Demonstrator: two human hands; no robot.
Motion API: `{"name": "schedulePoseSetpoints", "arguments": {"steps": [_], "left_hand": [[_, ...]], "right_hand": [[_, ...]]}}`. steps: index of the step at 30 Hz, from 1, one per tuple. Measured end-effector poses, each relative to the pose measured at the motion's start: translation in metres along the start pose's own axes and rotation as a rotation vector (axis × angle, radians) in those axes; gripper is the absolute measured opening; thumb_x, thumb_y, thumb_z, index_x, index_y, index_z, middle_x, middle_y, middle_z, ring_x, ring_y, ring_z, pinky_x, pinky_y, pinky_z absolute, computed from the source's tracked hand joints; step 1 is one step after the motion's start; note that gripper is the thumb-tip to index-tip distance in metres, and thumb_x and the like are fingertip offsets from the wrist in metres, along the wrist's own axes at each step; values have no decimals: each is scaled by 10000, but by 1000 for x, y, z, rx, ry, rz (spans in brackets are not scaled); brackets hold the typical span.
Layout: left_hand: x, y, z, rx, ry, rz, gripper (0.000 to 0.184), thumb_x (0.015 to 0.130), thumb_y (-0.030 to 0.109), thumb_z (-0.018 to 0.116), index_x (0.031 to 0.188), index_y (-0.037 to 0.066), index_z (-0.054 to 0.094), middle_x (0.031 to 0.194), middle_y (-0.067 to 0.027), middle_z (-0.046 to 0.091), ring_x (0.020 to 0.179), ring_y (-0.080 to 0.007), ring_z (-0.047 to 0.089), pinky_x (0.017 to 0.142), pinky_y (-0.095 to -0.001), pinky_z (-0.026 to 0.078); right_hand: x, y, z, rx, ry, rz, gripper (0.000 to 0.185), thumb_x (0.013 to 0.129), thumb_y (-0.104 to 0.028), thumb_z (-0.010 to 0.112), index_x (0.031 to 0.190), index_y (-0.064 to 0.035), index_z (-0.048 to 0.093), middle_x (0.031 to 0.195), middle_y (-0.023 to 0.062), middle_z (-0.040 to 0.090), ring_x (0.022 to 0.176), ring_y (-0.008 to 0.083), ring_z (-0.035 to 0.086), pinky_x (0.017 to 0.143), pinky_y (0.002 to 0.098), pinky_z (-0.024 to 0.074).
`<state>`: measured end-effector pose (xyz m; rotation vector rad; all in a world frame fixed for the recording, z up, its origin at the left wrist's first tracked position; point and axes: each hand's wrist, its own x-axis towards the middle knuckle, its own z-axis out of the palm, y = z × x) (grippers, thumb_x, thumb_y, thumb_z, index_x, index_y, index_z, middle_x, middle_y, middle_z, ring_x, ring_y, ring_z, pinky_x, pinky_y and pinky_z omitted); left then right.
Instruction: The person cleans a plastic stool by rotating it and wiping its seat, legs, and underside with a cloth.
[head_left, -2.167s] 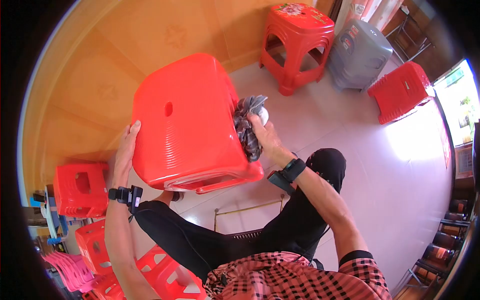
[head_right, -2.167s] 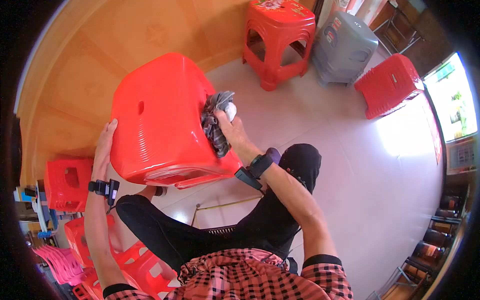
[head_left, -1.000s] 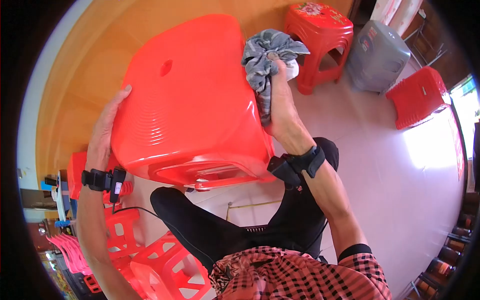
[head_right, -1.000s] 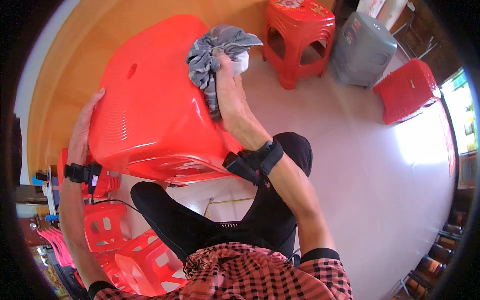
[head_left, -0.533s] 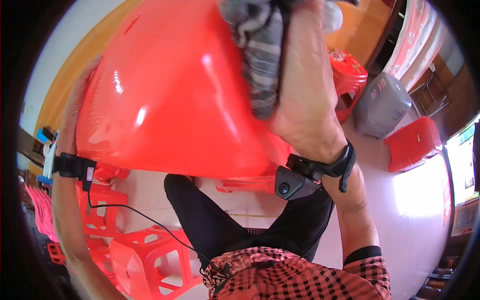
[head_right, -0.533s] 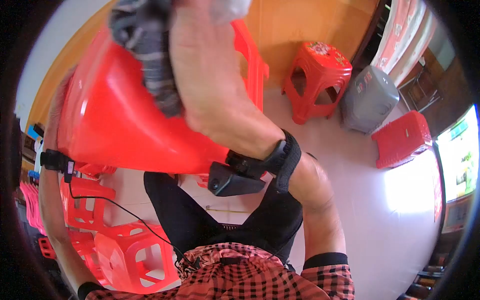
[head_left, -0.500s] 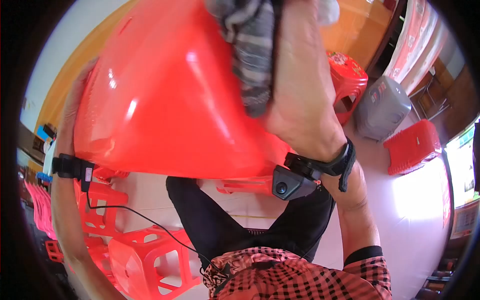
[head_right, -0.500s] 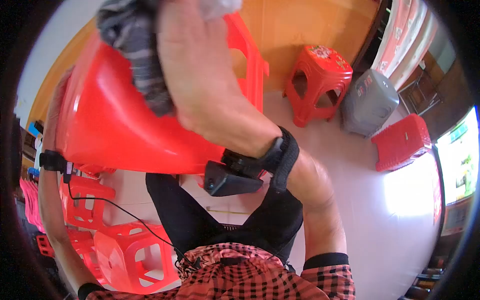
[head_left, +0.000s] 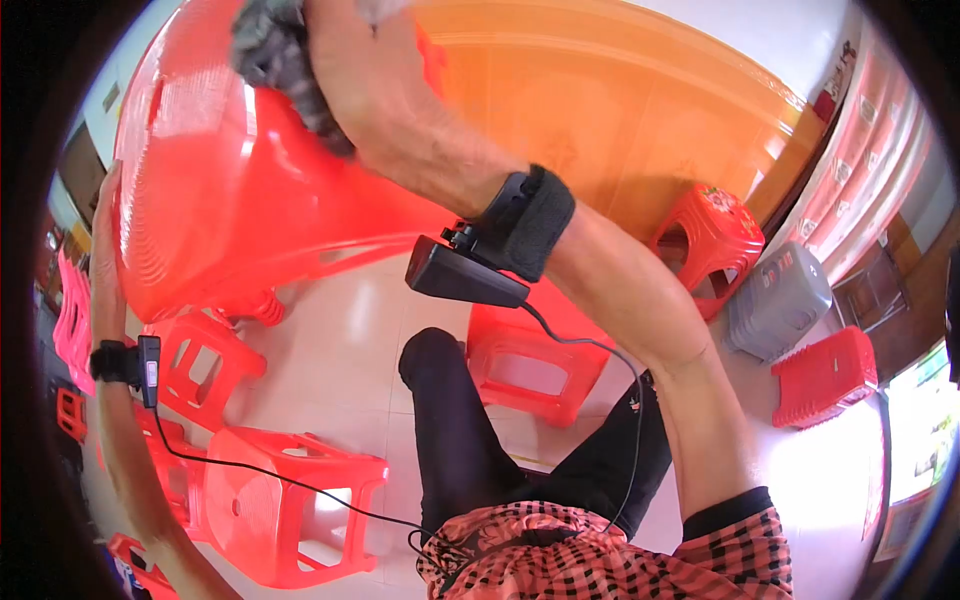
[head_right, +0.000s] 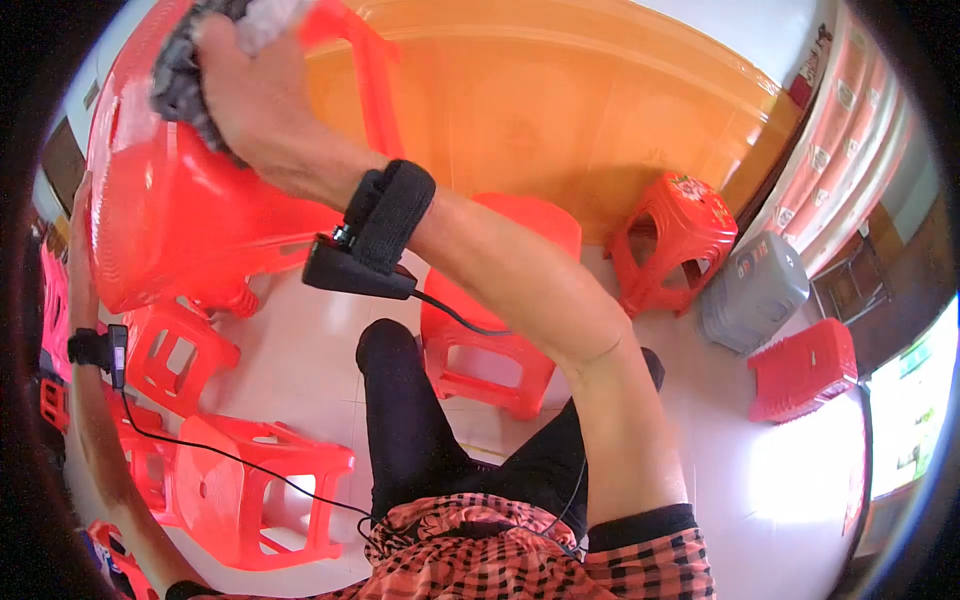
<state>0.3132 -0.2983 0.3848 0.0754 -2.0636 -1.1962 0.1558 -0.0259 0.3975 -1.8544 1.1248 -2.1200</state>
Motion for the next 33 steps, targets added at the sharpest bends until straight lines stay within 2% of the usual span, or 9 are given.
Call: {"name": "schedulePoseSetpoints", "arguments": {"steps": [2,3,5,6,15,18,20,26,33], "left_hand": [[23,-72,-32,184,130,279,455,941,272,496,1321,25,450,1380,-73,439,1274,-169,393,1106,-329,249],[34,-97,-34,182,137,271,455,941,272,496,1321,25,450,1380,-73,439,1274,-169,393,1106,-329,249],[51,-151,-24,13,248,-5,492,932,349,483,1268,-11,499,1253,-92,509,1193,-168,453,1040,-277,310],[47,-168,-6,299,224,102,504,928,378,481,1234,-20,521,1245,-79,513,1168,-165,464,1034,-264,302],[8,-317,110,-166,222,-477,557,804,375,687,1154,-24,519,1007,-84,611,850,-127,579,735,-241,469],[5,-356,125,-105,203,-527,570,800,378,690,1161,-26,512,1011,-87,606,872,-133,571,758,-246,461],[6,-379,131,-37,183,-565,579,802,377,688,1170,-30,505,1017,-92,599,888,-135,561,776,-251,452],[4,-427,152,31,81,-597,568,807,388,682,1140,-40,513,1012,-92,591,907,-140,548,808,-246,431],[11,-442,145,128,-26,-580,677,842,437,617,1275,-54,441,1199,-159,537,1074,-208,521,919,-304,411]], "right_hand": [[2,44,5,-36,320,70,278,919,-294,442,778,-73,533,671,3,544,528,93,491,464,239,376],[-6,61,-1,-36,271,96,311,909,-347,390,778,-90,503,623,-5,521,372,69,309,316,231,255],[-23,104,-21,-6,298,218,298,904,-355,403,783,-103,508,640,-7,526,391,63,335,320,229,260],[-32,125,-31,22,330,326,286,898,-363,417,788,-117,512,657,-8,531,410,56,361,324,226,265],[-131,299,-106,194,572,837,283,856,-439,525,790,-168,573,641,-51,543,473,49,435,381,219,306],[-161,338,-118,274,636,886,274,856,-429,533,806,-166,588,663,-45,573,483,49,457,379,220,310],[-172,351,-122,316,622,924,233,886,-367,504,837,-142,539,722,-30,568,589,71,539,488,217,433],[-189,371,-129,375,718,1154,246,885,-372,496,858,-137,563,677,-14,573,439,91,472,339,257,352],[-166,331,-135,152,813,1089,301,811,-382,594,911,-98,574,734,41,612,537,156,566,429,316,448]]}}
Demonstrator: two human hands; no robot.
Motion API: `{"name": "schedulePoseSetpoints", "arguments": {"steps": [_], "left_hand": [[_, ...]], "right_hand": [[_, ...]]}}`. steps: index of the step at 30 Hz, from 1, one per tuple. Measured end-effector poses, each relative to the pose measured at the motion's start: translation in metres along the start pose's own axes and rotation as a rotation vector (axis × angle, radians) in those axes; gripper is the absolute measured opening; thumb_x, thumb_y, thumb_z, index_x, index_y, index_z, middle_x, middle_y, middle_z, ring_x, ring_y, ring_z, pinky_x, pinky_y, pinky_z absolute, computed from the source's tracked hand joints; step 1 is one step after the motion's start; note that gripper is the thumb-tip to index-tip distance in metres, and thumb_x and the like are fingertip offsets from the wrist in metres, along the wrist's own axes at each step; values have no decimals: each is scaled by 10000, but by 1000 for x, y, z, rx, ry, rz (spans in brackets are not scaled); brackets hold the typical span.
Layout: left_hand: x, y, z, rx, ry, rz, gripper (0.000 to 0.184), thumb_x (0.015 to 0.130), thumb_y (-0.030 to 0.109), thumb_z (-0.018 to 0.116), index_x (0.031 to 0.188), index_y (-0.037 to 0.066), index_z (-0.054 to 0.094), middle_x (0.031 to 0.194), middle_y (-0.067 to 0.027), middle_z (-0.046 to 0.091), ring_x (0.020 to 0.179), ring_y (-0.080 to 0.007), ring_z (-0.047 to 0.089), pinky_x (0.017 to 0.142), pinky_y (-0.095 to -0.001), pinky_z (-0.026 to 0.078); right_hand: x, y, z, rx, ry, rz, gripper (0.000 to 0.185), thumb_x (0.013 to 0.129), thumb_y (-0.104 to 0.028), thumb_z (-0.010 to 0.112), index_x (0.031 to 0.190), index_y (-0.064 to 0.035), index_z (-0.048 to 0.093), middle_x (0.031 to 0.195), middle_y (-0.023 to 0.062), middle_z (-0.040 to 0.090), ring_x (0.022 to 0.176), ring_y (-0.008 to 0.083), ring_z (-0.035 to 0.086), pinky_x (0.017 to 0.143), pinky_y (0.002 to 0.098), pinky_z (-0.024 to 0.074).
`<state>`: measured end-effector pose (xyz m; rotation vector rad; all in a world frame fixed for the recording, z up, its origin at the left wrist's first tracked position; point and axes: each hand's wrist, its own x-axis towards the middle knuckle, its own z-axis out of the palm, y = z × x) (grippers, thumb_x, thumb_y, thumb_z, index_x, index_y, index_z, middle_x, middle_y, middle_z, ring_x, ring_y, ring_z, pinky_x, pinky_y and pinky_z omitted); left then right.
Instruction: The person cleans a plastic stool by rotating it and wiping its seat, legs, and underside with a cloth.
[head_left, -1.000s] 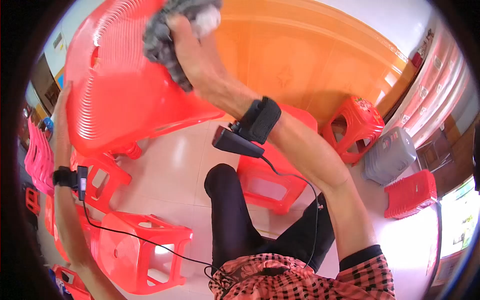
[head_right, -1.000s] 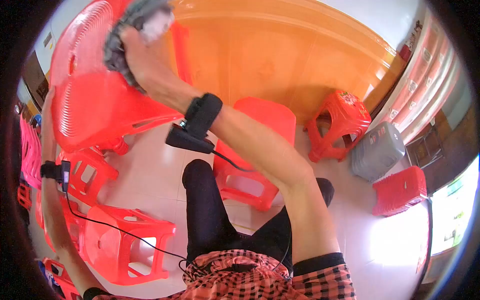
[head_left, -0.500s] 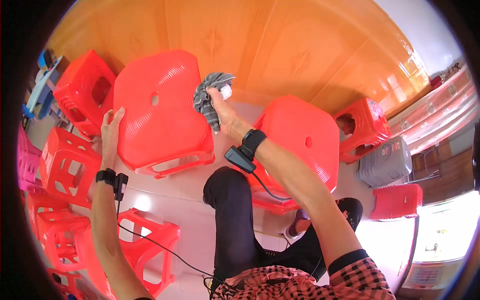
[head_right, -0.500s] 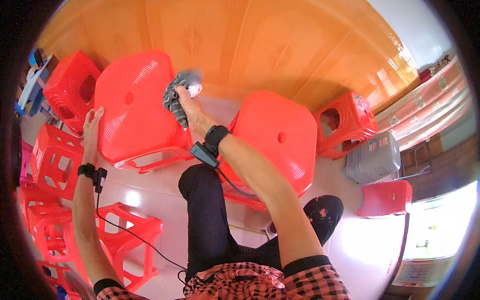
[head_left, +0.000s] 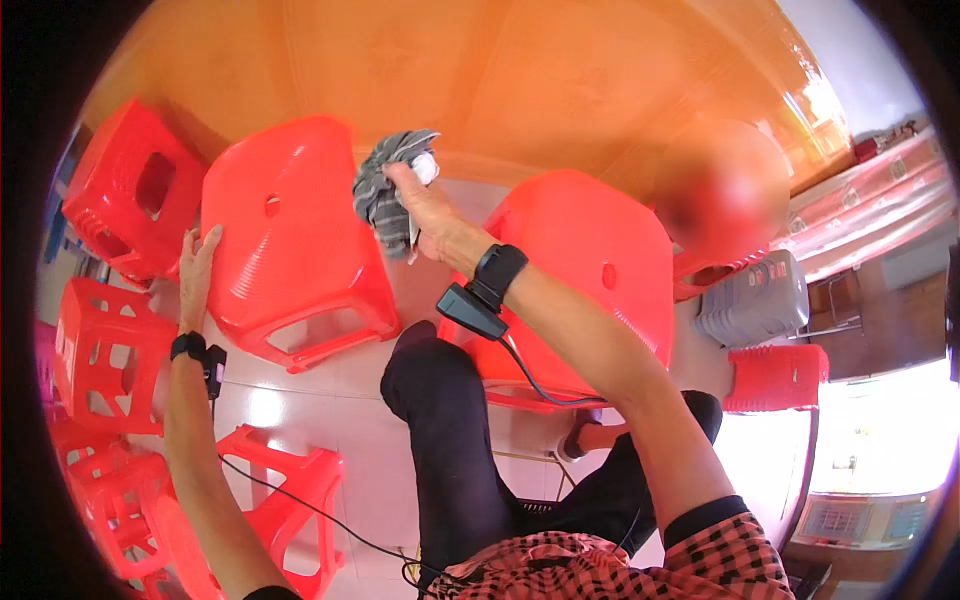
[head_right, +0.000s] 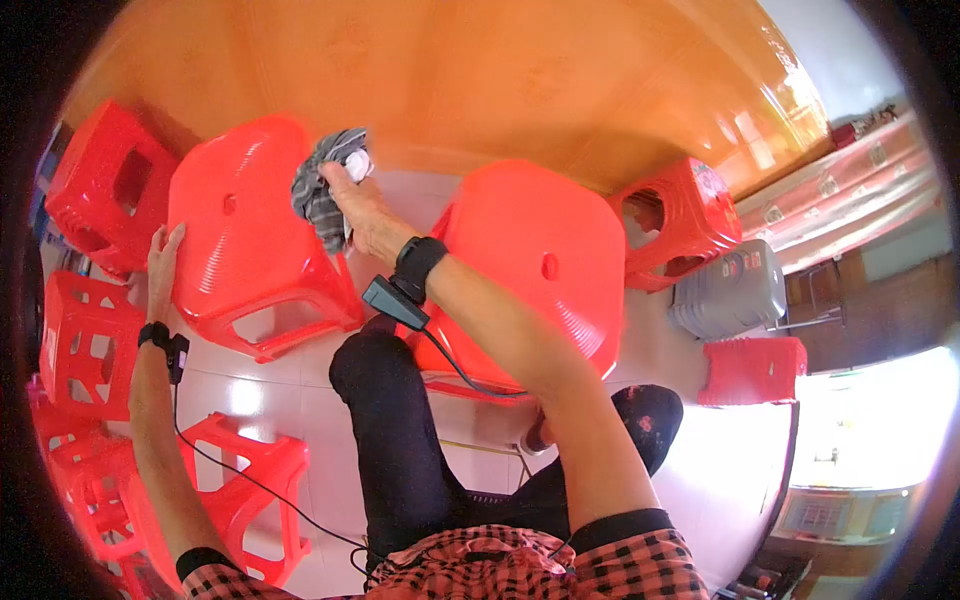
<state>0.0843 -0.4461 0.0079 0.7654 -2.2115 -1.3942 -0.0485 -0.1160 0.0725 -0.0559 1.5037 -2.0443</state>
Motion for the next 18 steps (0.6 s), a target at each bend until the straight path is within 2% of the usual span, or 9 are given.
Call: {"name": "schedulePoseSetpoints", "arguments": {"steps": [3,5,6,8,10,14,15,17,18], "left_hand": [[3,-16,-7,-28,0,43,582,854,410,602,1193,-49,488,1123,-148,561,1016,-200,533,891,-298,414],[20,-46,-13,7,58,27,649,860,419,583,1291,-44,435,1235,-199,517,1124,-252,496,957,-330,378],[24,-53,-17,1,38,38,649,860,419,583,1291,-44,435,1235,-199,517,1124,-252,496,957,-330,378],[28,-65,-27,12,-38,-4,695,866,413,574,1346,-47,375,1293,-217,483,1182,-282,468,987,-342,359],[28,-83,-32,-14,-25,-24,684,869,422,566,1328,-54,391,1278,-220,494,1171,-289,477,984,-345,362],[84,-157,-48,83,-6,-29,632,873,399,573,1282,-60,427,1220,-234,529,1146,-311,501,982,-361,371],[78,-137,-42,86,-8,-15,632,873,399,573,1282,-60,427,1220,-234,529,1146,-311,501,982,-361,371],[46,-67,-13,1095,300,384,479,902,319,537,1209,-43,476,1094,-229,588,1018,-340,565,900,-399,434],[33,-27,10,1000,211,411,423,896,263,539,1182,-45,488,1066,-260,578,1005,-389,556,886,-440,437]], "right_hand": [[-16,-15,-33,107,-56,-3,363,860,-415,531,1010,-85,546,812,80,629,554,175,576,443,314,471],[-57,-39,-67,166,-165,58,436,879,-487,478,1033,-84,545,813,84,635,573,171,589,433,303,463],[-81,-47,-75,136,-39,6,494,873,-546,463,1008,-79,550,816,83,637,590,164,596,437,287,452],[-122,-58,-121,127,-127,24,512,873,-559,454,1011,-75,549,821,82,639,623,158,606,464,280,460],[-157,-60,-144,68,259,-109,496,874,-548,466,1000,-77,554,819,80,637,620,159,604,482,282,470],[-223,-57,-233,73,521,-392,464,889,-525,453,969,-83,567,813,76,634,614,158,599,478,283,466],[-231,-57,-247,84,525,-402,464,889,-525,453,969,-83,567,813,76,634,614,158,599,478,283,466],[-239,-54,-271,173,617,-510,317,882,-406,517,969,-102,541,744,26,593,566,135,575,457,272,458],[-251,-59,-269,188,698,-402,326,879,-415,519,986,-109,548,778,32,617,566,138,580,453,268,454]]}}
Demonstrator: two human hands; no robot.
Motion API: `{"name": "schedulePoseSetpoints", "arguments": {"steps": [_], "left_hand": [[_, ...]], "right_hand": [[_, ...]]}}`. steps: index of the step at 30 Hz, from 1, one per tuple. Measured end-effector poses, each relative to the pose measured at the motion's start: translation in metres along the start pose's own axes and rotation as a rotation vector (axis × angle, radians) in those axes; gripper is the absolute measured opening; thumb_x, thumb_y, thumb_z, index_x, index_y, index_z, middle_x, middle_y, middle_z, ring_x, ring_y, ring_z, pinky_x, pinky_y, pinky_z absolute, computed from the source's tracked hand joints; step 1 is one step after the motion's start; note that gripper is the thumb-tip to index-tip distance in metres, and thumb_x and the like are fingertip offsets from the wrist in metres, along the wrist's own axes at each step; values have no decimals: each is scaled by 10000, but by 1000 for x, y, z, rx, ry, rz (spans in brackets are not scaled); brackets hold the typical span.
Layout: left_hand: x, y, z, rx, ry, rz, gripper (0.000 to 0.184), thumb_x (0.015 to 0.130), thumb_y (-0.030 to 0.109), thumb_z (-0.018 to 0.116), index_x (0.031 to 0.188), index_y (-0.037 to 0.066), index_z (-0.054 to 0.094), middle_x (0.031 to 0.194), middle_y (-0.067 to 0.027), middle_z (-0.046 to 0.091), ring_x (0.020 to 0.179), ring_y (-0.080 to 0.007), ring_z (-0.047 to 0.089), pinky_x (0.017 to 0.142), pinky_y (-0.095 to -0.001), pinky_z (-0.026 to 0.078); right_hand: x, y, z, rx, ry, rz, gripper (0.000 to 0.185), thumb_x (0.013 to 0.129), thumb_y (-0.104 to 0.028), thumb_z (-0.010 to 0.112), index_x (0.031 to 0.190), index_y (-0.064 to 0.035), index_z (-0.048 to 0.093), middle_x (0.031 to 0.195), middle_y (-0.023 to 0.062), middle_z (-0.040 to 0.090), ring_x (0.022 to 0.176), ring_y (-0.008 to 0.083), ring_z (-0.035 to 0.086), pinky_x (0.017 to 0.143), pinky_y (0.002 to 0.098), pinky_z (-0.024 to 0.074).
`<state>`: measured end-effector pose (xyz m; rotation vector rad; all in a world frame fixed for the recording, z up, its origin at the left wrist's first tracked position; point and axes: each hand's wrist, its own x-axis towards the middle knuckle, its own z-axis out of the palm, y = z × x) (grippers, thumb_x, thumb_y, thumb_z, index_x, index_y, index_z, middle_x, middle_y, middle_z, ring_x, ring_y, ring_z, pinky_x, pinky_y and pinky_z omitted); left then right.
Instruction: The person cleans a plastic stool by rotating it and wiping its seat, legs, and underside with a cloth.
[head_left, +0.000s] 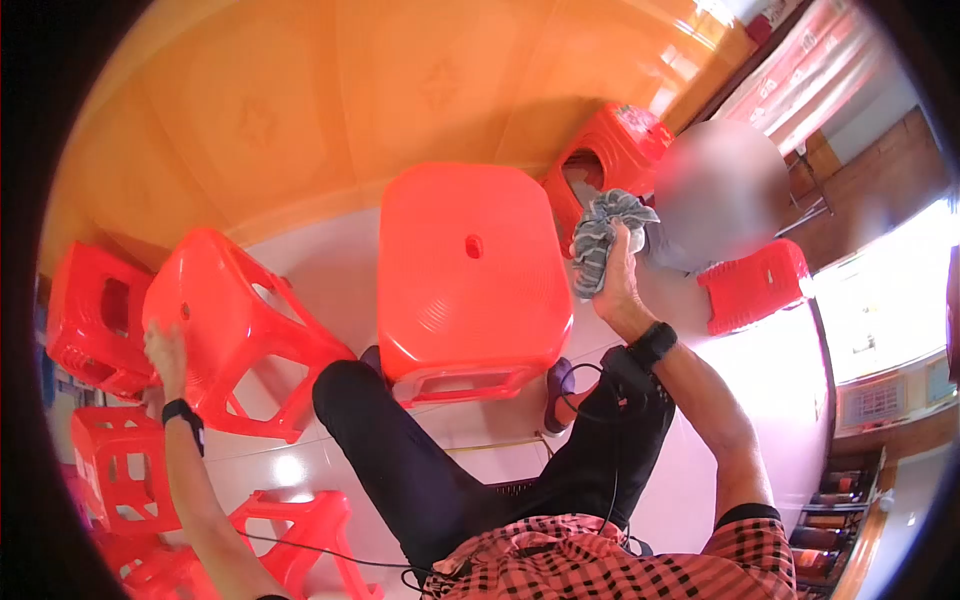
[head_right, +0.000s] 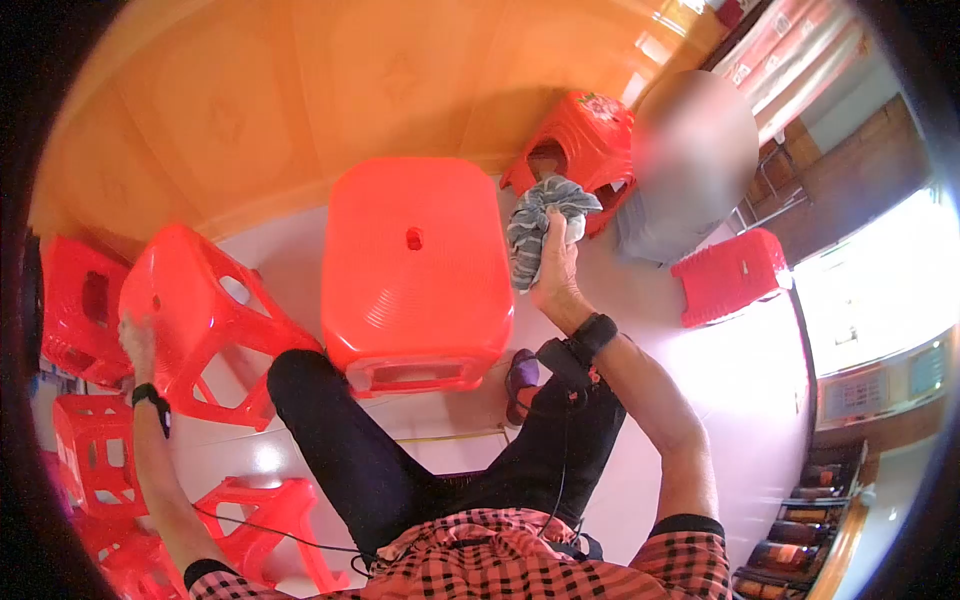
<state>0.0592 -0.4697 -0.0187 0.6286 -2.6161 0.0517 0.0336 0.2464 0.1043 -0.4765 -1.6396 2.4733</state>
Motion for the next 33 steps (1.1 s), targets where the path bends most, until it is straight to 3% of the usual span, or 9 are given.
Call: {"name": "schedulePoseSetpoints", "arguments": {"steps": [2,4,6,8,11,17,21,26,33], "left_hand": [[5,72,5,-478,142,261,469,880,329,584,1173,-26,492,1058,-194,593,980,-309,567,836,-411,459],[-7,169,-30,-998,-333,158,507,899,408,530,1183,-11,501,1051,-163,594,948,-268,574,817,-374,468],[-28,236,-34,-1268,-823,-213,534,906,474,481,1171,13,536,1058,-125,591,937,-216,571,857,-331,443],[-55,307,-64,-1270,-1016,-220,511,919,457,464,1207,40,529,1082,-72,598,979,-166,568,894,-274,429],[-70,347,-24,-1543,-1007,-72,563,889,487,517,1187,10,538,1147,-122,576,1003,-180,570,864,-310,456],[-75,376,-97,-1290,-907,-77,562,870,450,573,1161,-29,548,1146,-116,593,993,-177,584,856,-290,467],[-70,375,-96,-1206,-974,-58,562,872,414,585,1230,-16,531,1196,-93,578,1102,-151,530,964,-293,397],[-76,379,-95,-1161,-787,-118,582,879,449,555,1210,-30,543,1163,-100,598,1048,-152,560,919,-291,430],[-65,397,-148,-1181,-807,-59,455,911,391,535,1089,-23,601,1094,-97,623,946,-150,605,814,-269,489]], "right_hand": [[9,12,-21,-4,-7,68,338,876,-420,520,1003,-108,550,802,32,625,592,139,590,478,270,467],[14,28,-34,3,-50,133,400,867,-440,531,1067,-94,563,875,30,644,717,142,619,616,302,507],[26,57,-46,55,-91,171,418,865,-441,536,1083,-86,565,907,32,643,772,147,619,672,317,505],[28,72,-48,120,-107,221,475,856,-465,551,1118,-69,563,999,42,632,860,163,611,760,341,491],[18,61,-51,56,-211,282,508,844,-487,563,1127,-65,554,1016,37,622,852,163,610,748,332,491],[21,66,-46,32,-180,349,444,841,-481,572,1031,-80,556,844,-11,587,704,111,555,607,280,441],[35,89,-49,42,-131,281,346,889,-389,550,1046,-80,543,871,-20,590,765,87,556,687,233,454],[11,70,-28,31,-85,3,419,893,-411,530,1085,-39,554,891,14,578,765,85,527,639,272,447],[19,50,-22,13,-151,-54,322,882,-320,562,1061,-53,569,850,-1,584,746,86,526,657,254,442]]}}
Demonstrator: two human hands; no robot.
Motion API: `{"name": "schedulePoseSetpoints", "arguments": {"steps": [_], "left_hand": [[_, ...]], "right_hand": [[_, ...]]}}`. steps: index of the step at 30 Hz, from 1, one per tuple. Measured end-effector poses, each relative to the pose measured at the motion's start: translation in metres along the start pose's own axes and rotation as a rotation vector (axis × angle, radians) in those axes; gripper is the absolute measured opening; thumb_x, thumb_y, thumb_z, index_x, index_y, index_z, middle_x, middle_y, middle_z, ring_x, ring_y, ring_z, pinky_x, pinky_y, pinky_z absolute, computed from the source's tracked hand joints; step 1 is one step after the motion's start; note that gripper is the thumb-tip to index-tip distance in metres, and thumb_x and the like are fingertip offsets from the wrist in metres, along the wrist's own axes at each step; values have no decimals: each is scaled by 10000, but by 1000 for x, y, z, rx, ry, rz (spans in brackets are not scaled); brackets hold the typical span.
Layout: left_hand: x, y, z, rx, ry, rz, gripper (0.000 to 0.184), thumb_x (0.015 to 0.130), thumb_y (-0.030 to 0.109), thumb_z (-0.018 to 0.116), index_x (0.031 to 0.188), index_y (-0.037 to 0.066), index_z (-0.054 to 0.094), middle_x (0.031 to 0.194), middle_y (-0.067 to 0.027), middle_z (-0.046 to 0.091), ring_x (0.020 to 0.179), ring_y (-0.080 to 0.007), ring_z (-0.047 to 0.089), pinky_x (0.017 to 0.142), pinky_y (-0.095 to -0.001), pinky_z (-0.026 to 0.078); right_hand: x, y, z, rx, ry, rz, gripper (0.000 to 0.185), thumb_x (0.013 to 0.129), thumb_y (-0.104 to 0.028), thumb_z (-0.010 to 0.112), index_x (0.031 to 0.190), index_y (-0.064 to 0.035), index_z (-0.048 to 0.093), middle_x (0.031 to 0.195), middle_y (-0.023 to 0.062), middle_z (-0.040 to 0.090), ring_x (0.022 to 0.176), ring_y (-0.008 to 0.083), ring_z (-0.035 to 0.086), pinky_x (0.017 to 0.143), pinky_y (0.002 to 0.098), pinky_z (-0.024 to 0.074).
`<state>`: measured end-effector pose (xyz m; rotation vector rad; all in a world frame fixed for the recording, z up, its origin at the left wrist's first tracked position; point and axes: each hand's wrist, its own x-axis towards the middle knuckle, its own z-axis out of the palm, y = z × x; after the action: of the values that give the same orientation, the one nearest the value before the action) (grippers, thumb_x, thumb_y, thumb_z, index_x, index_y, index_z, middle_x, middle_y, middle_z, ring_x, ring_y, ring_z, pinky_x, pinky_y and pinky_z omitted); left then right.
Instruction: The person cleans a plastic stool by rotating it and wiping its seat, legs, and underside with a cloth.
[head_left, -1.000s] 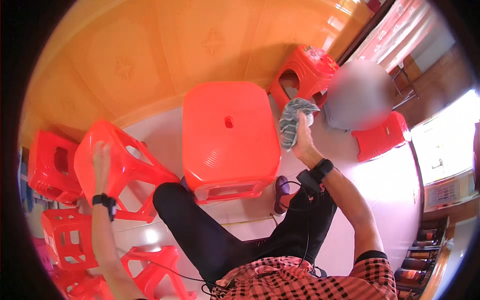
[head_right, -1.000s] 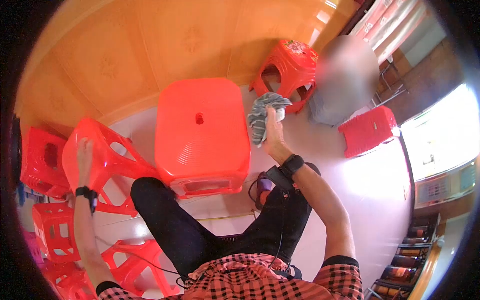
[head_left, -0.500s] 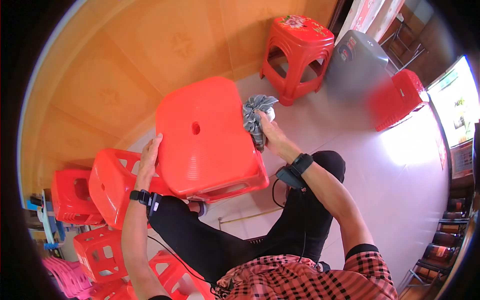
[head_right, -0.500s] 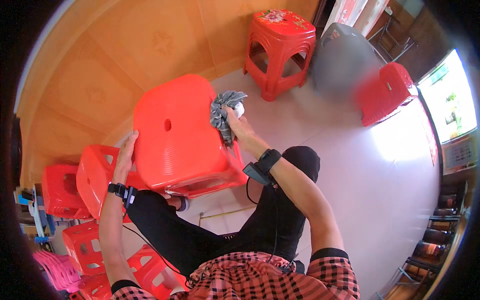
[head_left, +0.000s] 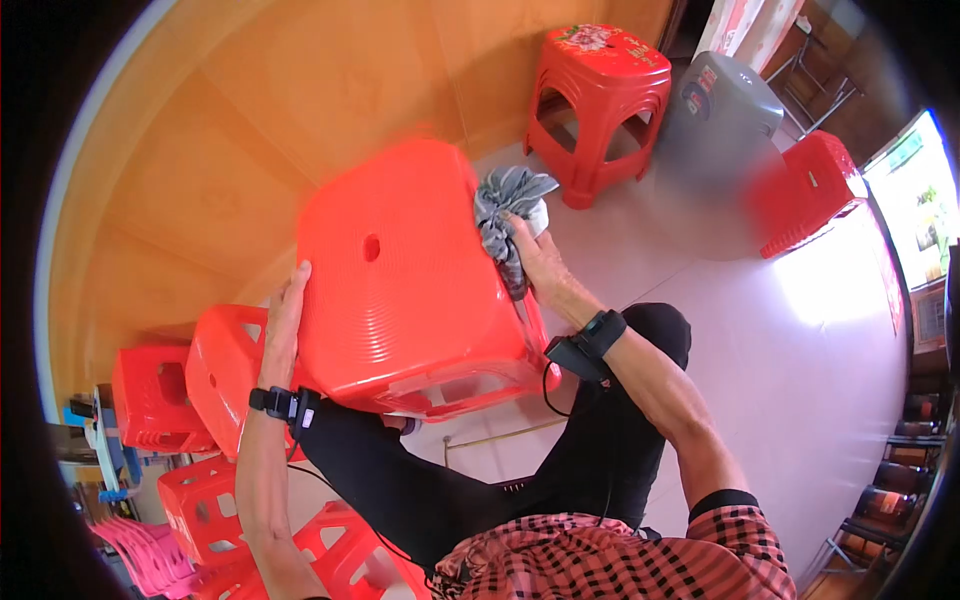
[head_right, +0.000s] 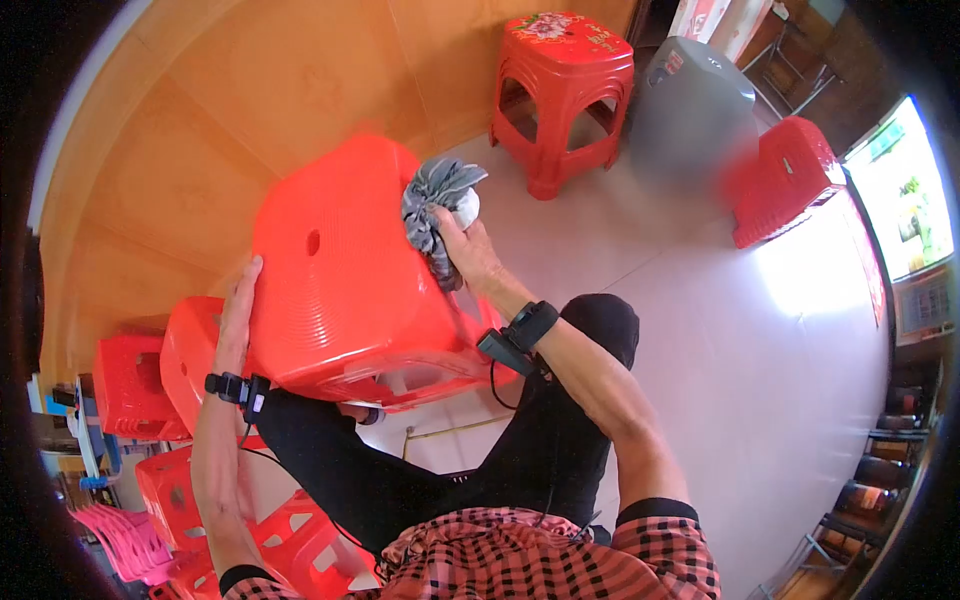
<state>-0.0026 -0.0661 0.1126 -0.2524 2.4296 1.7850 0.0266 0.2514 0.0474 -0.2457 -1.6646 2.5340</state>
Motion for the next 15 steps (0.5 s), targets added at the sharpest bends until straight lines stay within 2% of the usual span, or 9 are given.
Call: {"name": "schedulePoseSetpoints", "arguments": {"steps": [1,4,6,8,10,11,12,14,15], "left_hand": [[3,-3,0,1,-4,-7,455,911,391,535,1089,-23,601,1094,-97,623,946,-150,605,814,-269,489],[-10,-3,3,8,-17,50,464,912,394,528,1102,-24,597,1098,-92,623,956,-154,607,823,-266,488],[-25,19,11,-22,-15,-59,492,896,406,549,1131,-25,583,1109,-91,620,1011,-152,587,899,-269,449],[-23,-5,0,-44,-86,-150,541,885,435,555,1159,-32,561,1115,-98,619,1020,-155,585,916,-264,440],[4,-30,2,323,202,92,592,877,469,553,1174,-43,546,1117,-114,617,1000,-167,595,879,-261,461],[18,-13,8,308,201,138,592,877,469,553,1174,-43,546,1117,-114,617,1000,-167,595,879,-261,461],[21,-9,16,188,115,96,601,871,477,559,1170,-44,549,1116,-116,617,996,-169,595,867,-261,463],[-4,-24,10,-2,-30,-74,618,859,494,572,1161,-45,557,1115,-121,615,987,-171,594,843,-262,466],[-1,-31,10,-78,-31,1,589,859,480,582,1135,-40,567,1083,-110,625,957,-163,598,823,-260,471]], "right_hand": [[2,4,-1,0,0,-36,335,882,-305,560,1100,-50,551,863,9,582,759,92,523,676,256,444],[-12,-11,-1,13,-79,36,354,890,-281,548,1148,-40,530,915,18,581,825,111,530,744,273,449],[-17,-15,-5,11,-54,-25,347,894,-270,540,1145,-31,530,923,19,581,832,111,530,754,273,449],[-29,-2,-10,14,-24,-63,340,898,-260,532,1141,-22,529,930,20,580,839,111,531,763,273,448],[-2,8,-8,-211,112,5,330,902,-244,522,1133,-9,523,955,18,579,844,107,534,758,269,450],[3,17,-11,-124,102,-147,285,899,-232,527,1094,-24,536,915,7,577,807,89,529,720,255,448],[6,5,-15,-138,116,-154,285,899,-232,527,1094,-24,536,915,7,577,807,89,529,720,255,448],[-14,-5,-6,7,13,85,242,892,-219,537,1058,-43,544,897,-6,563,790,80,519,700,248,443],[-12,-7,-4,5,-33,63,194,887,-201,542,1014,-55,543,871,-16,548,760,71,508,679,240,436]]}}
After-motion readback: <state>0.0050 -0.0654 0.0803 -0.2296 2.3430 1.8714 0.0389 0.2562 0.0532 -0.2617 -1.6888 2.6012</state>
